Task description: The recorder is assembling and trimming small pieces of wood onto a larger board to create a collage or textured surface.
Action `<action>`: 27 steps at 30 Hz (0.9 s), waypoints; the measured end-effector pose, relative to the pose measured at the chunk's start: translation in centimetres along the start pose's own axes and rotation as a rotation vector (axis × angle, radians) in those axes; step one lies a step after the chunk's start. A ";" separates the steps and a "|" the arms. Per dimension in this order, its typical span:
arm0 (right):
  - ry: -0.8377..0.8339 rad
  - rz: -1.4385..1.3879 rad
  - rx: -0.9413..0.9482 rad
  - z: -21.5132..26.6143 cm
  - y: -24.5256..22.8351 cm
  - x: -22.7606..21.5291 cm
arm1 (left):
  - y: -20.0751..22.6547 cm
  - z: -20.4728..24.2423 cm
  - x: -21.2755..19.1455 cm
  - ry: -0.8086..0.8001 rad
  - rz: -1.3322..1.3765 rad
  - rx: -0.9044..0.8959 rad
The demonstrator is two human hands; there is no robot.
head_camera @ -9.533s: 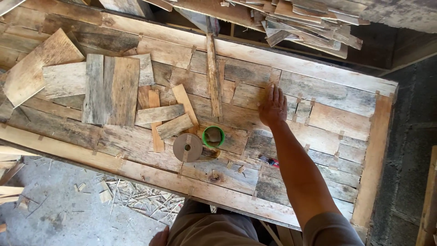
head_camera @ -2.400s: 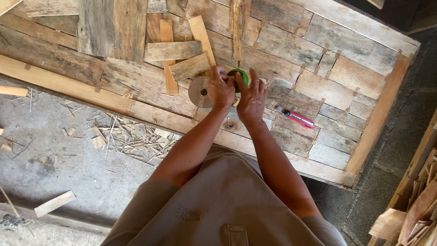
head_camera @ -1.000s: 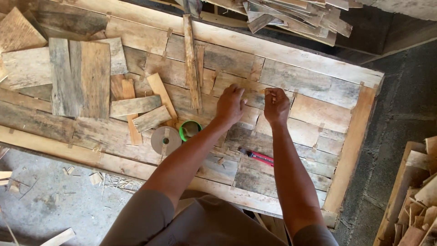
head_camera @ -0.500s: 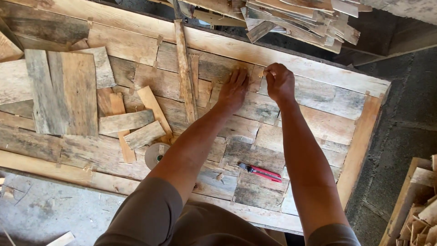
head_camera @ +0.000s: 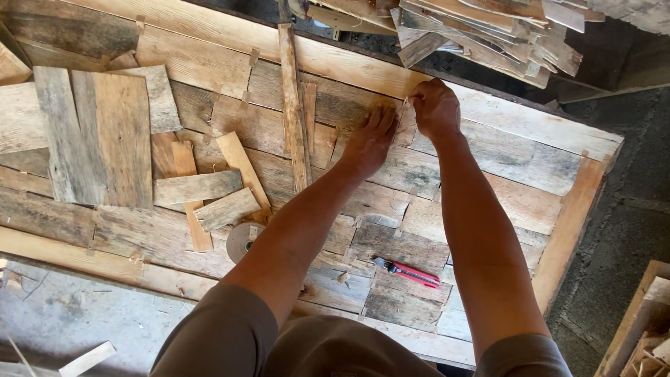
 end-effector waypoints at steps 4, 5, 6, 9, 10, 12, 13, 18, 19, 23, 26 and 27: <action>-0.020 0.046 -0.001 -0.1 -0.2 -0.1 | 0.2 -0.4 -0.9 -0.032 -0.090 -0.002; -0.024 0.053 -0.009 0.0 -0.2 -0.3 | 0.4 -0.6 -1.1 -0.025 -0.093 -0.002; -0.022 0.055 -0.009 -0.1 -0.2 -0.4 | 0.4 -0.9 -1.4 -0.023 -0.092 -0.001; -0.014 0.072 -0.028 -0.1 -0.2 -0.3 | 0.7 -1.3 -1.5 -0.015 -0.079 -0.025; -0.011 0.073 -0.032 -0.2 -0.1 -0.3 | 0.6 -1.4 -1.3 0.008 -0.069 -0.027; -0.005 0.075 -0.035 -0.3 0.1 -0.3 | 0.4 -1.8 -0.8 0.033 -0.058 -0.027; -0.003 0.071 -0.045 -0.4 0.1 -0.4 | 0.3 -2.1 -0.7 0.080 -0.047 -0.018; -0.008 0.027 -0.058 -0.1 0.0 -0.4 | 0.4 -2.1 -0.2 0.121 -0.040 -0.020; -0.009 0.008 -0.047 0.0 0.0 -0.4 | 0.5 -2.1 -0.2 0.130 -0.044 -0.020; 0.016 -0.065 -0.049 0.0 0.7 0.0 | 0.7 -1.9 -1.0 0.142 -0.076 -0.018; 0.055 -0.100 -0.076 -0.3 1.5 0.4 | 0.8 -1.8 -1.4 0.136 -0.110 -0.019; 0.054 -0.100 -0.079 -0.5 2.1 0.8 | 0.9 -1.7 -1.4 0.137 -0.111 -0.020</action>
Point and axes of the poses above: each hand's wrist, its own z-axis away from the middle knuckle, its own x-axis out of the palm, y = z × x, the point moved 4 cm from there along -z, towards the middle knuckle, and after that the axes turned 4 degrees about z, right-handed, at the moved point
